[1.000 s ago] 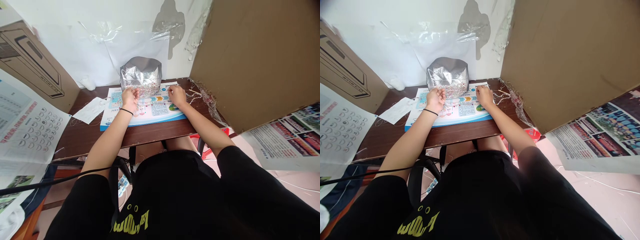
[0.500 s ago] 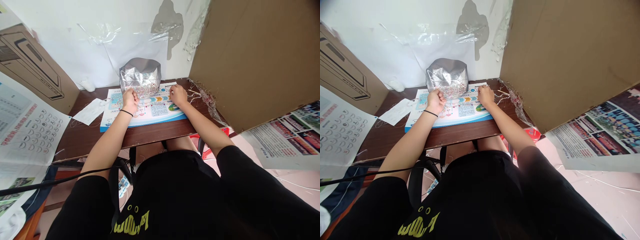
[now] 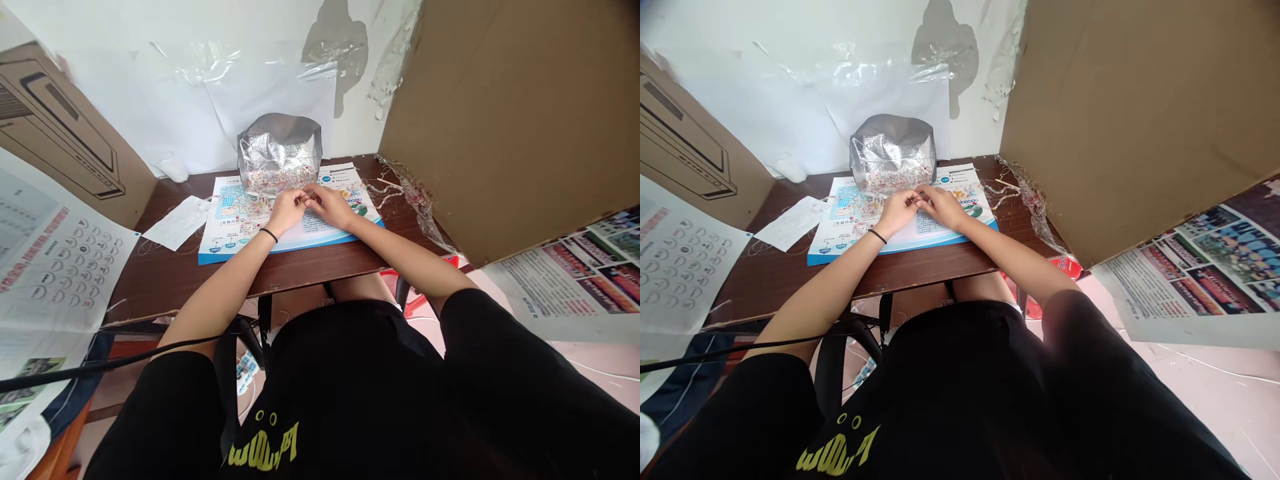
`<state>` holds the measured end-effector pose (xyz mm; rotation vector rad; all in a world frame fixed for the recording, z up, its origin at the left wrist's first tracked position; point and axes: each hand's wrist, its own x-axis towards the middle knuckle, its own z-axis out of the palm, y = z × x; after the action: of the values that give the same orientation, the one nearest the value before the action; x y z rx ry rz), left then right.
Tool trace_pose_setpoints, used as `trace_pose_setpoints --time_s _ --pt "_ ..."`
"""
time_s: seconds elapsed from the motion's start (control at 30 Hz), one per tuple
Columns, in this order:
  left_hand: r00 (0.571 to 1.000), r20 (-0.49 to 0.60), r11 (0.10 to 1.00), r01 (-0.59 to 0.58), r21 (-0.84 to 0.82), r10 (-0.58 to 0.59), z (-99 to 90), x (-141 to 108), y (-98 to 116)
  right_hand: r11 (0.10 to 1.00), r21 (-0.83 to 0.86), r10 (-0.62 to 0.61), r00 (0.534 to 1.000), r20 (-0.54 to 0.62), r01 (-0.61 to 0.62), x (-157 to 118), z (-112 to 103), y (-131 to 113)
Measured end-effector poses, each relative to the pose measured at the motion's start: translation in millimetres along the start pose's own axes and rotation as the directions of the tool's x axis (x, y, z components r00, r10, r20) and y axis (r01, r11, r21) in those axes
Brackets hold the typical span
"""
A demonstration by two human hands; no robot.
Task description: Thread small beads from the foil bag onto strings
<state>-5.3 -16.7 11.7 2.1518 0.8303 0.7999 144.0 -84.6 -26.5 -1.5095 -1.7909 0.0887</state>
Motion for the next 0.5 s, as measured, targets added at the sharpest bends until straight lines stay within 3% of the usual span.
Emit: trace_pose_setpoints --time_s 0.3,0.5 --pt "0.999 -0.043 0.994 0.029 -0.103 -0.033 1.0 -0.3 2.1 0.999 -0.024 0.033 0.996 -0.078 -0.035 2.6 -11.7 0.0" --pt "0.999 -0.007 0.998 -0.051 -0.032 0.051 -3.0 -0.5 2.3 0.996 -0.082 0.009 0.995 -0.095 -0.016 2.5 -13.9 -2.5"
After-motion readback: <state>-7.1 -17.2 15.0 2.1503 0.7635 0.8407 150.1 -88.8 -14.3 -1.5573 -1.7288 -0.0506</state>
